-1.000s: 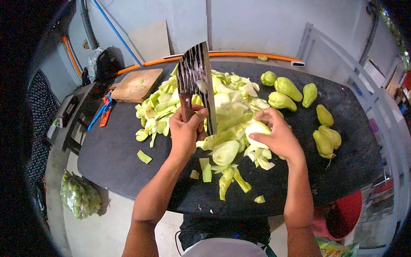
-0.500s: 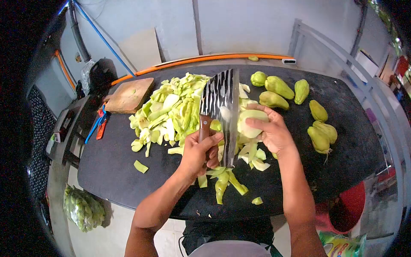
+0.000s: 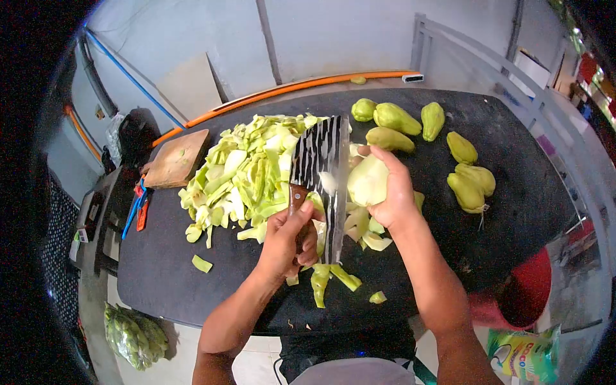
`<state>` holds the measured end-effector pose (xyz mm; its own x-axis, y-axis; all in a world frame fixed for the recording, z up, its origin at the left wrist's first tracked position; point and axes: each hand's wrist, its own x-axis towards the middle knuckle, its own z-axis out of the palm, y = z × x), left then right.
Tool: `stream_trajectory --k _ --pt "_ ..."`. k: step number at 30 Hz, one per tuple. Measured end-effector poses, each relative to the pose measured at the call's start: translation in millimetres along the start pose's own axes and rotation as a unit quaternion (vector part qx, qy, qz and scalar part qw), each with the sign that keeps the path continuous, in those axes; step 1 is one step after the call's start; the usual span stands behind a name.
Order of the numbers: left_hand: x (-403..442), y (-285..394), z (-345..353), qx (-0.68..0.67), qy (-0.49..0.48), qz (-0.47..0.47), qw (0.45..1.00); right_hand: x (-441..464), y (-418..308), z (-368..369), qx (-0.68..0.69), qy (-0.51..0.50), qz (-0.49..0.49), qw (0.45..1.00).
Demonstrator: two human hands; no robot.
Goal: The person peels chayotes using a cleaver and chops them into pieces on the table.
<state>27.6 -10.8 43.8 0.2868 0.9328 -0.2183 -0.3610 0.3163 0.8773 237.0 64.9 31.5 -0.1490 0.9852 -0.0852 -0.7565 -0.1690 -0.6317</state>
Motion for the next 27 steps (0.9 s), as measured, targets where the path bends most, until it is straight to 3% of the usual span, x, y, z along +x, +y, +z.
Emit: stream_trajectory --k 15,21,27 --pt "-1.0 3.0 -3.9 0.033 -0.033 -0.005 0.999 -14.0 -8.7 27.5 0.070 0.004 0.057 0.996" --pt "0.2 5.8 -6.8 0.050 -0.028 -0.034 0.998 -3.1 -7.3 5.2 0.070 -0.037 0.070 0.994" --pt "0.6 1.4 -2.0 0.055 -0.033 -0.046 0.997 -8.1 9.6 15.9 0.005 -0.010 0.059 0.998"
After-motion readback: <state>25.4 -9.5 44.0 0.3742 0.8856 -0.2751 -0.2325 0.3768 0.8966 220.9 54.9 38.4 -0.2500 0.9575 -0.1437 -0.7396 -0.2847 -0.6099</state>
